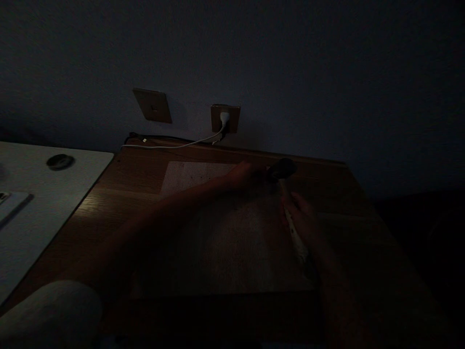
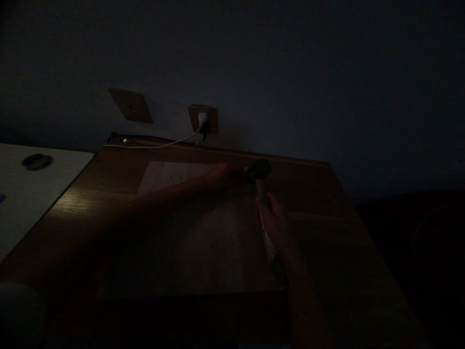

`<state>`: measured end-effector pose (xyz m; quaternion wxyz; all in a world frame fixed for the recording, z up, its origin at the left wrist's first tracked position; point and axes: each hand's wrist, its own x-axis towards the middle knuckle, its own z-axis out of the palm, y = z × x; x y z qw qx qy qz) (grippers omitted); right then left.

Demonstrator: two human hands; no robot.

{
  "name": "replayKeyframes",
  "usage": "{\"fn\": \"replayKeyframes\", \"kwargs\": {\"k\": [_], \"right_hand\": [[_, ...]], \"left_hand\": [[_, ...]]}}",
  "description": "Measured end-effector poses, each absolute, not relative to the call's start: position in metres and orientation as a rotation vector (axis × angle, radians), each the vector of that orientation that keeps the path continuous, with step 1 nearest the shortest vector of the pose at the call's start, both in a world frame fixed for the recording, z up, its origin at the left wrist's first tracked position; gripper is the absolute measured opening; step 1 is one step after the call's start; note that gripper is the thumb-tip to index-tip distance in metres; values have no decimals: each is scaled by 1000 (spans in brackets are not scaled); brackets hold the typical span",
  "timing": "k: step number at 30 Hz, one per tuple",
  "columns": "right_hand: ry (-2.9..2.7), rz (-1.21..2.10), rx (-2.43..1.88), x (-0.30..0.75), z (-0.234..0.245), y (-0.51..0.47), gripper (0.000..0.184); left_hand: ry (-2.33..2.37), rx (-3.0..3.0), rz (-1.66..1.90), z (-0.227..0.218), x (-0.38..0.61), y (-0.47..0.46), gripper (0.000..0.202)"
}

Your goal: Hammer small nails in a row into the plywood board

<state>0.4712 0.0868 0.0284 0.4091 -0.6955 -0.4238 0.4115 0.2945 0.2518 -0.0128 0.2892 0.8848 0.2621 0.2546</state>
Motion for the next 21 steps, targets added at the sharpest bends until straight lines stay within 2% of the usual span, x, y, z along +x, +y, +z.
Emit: {"fn": "replayKeyframes", "kwargs": {"k": [11,17,21], "right_hand": [[-1001,1014,-1625,468,35,84,46],[-1124,969,-1629,466,35,80,41],[-1110,968,-1616,463,36,79,40]], "left_hand": [[756,2377,637,-6,295,248,22],[737,2241,673,-10,295,249,45],[729,2198,650,-11,295,250,49]]}}
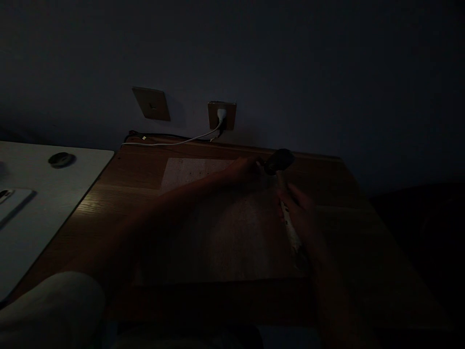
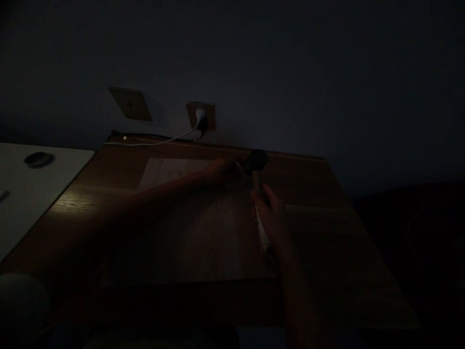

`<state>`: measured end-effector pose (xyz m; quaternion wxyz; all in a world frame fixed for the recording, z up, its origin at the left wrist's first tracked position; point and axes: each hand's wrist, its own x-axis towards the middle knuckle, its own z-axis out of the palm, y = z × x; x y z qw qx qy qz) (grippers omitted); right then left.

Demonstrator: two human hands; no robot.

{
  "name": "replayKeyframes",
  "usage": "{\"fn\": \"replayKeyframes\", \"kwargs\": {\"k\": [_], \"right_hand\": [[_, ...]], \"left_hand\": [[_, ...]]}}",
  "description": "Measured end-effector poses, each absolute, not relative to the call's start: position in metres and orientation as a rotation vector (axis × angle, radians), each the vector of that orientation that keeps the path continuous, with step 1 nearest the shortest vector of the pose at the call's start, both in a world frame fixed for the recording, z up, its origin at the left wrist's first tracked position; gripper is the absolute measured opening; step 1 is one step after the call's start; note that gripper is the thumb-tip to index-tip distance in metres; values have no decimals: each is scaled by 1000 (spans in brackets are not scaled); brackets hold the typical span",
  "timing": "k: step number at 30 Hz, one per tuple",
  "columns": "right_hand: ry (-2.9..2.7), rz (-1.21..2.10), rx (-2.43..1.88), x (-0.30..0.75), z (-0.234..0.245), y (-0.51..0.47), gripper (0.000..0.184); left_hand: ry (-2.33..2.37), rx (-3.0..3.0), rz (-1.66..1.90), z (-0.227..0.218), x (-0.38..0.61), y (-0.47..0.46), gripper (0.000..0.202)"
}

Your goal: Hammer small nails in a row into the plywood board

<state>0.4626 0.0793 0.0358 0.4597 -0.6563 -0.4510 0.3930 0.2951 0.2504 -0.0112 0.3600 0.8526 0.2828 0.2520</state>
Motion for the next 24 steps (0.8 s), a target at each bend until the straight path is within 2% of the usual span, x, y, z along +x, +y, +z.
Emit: {"fn": "replayKeyframes", "kwargs": {"k": [17,24], "right_hand": [[-1077,964,-1691,457,36,77,51],[-1125,927,-1716,456,39,74,57]], "left_hand": [[762,2239,619,-8,293,246,68],[772,2215,650,-14,297,251,62]]}}
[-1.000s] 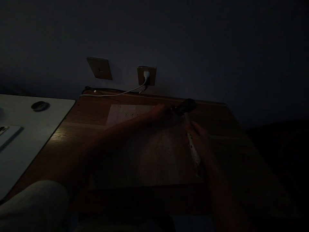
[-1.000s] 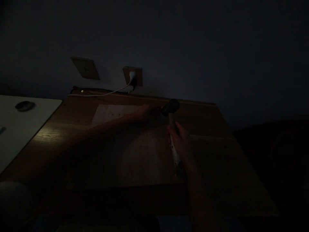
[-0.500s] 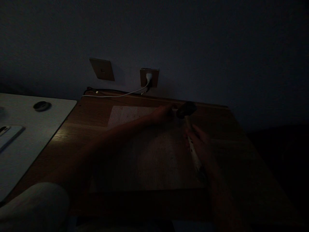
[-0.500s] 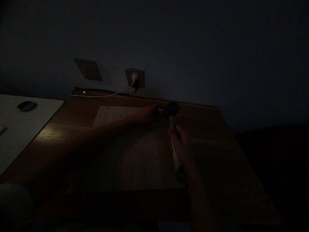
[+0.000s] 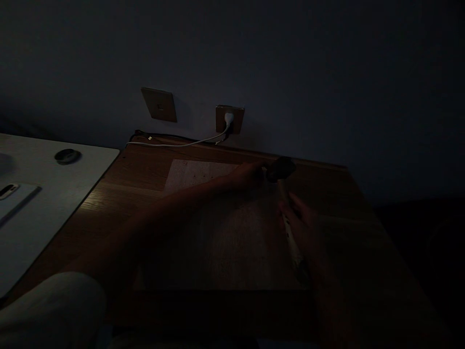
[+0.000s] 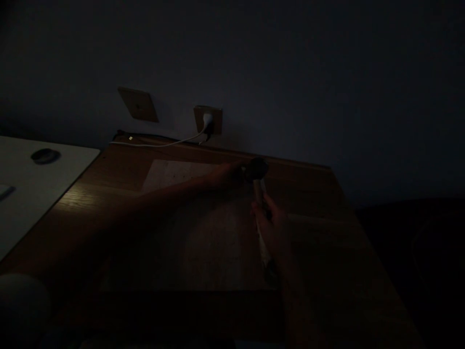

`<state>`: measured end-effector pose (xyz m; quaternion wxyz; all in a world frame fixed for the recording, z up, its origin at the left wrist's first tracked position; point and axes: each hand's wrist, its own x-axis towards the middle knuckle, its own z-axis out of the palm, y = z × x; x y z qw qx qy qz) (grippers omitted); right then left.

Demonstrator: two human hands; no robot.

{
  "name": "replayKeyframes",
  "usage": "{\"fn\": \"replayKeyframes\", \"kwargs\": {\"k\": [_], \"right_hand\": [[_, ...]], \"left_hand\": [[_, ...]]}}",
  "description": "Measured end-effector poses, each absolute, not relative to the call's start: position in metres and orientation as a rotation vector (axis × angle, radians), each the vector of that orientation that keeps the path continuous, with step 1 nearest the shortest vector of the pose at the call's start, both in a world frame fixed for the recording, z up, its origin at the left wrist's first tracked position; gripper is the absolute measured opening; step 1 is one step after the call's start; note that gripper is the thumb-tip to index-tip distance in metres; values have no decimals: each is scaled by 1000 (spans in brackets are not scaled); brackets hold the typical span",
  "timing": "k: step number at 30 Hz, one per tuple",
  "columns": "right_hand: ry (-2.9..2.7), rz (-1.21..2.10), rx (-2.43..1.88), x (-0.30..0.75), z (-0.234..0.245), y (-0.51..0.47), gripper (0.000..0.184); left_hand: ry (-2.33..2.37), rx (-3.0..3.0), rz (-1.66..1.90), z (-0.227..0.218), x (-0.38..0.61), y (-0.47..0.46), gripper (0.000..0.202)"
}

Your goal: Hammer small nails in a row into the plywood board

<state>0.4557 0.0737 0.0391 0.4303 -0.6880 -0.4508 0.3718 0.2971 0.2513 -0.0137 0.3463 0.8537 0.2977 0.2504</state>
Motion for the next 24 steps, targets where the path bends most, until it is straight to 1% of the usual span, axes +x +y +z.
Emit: {"fn": "replayKeyframes", "kwargs": {"k": [3,8,13,20,24], "right_hand": [[-1141,941,-1760,457,38,73,63],[-1206,894,-1766,458,38,71,58],[-1208,902,-1794,458,32,71,72],[-1240,870,-1782,456,29,71,72],[-1224,870,-1773,453,29,71,70]], "left_hand": [[767,2213,671,-15,297,253,61],[744,2216,678,-15,296,253,56],[704,2209,713,-17,296,254,66],[696,2214,709,-19,296,255,62],[693,2222,694,-20,298,256,65]]}}
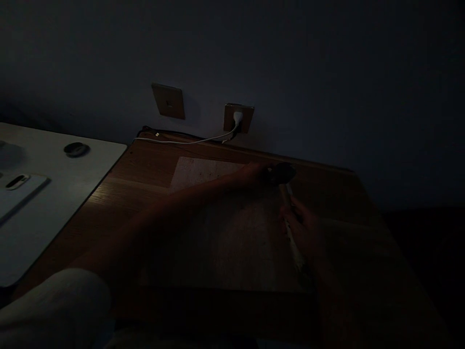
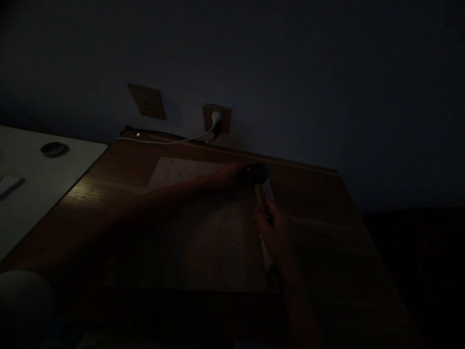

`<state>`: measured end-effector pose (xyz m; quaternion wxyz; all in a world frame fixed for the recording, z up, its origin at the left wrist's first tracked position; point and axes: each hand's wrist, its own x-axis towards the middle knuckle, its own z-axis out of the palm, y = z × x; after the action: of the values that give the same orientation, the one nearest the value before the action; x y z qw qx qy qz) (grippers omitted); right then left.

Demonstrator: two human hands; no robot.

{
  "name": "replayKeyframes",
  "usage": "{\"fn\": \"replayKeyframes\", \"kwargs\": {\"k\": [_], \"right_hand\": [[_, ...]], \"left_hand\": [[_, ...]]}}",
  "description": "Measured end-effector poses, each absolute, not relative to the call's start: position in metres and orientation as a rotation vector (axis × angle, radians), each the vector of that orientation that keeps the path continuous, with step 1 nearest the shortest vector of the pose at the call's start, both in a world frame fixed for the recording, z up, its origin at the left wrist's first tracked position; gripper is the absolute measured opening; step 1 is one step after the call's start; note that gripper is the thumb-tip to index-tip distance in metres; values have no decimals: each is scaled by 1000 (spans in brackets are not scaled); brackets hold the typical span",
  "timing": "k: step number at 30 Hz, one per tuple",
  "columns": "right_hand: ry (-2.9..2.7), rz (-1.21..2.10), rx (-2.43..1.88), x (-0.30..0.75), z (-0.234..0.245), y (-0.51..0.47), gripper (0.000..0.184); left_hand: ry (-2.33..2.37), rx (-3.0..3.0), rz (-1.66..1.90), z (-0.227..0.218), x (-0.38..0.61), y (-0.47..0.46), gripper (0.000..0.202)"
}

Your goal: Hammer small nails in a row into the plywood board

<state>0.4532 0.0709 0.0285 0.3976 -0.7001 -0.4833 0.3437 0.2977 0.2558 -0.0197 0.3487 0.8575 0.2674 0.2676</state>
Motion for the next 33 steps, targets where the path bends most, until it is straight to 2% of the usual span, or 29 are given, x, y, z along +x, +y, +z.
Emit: {"fn": "replayKeyframes", "kwargs": {"k": [6,12,17,26,30,33], "right_hand": [[-1203,884,-1764,453,27,71,70],[-1188,859,-1753,455,28,70,69],[-1199,825,-1738,454,27,68,65],[-1139,832,-1740,451,23,69,74],[-1142,839,-1753,451,26,69,64],[-1130,850,-1737,451,26,70,56]], "left_hand": [[660,2225,579,-3,290,261,57],[732,2435,419,26,239,241,32],[679,2696,221,33,200,206,18],[615,2790,201,27,192,187,25],[603,2833,186,30,193,183,38],[546,2829,198,32,195,180,26]]}}
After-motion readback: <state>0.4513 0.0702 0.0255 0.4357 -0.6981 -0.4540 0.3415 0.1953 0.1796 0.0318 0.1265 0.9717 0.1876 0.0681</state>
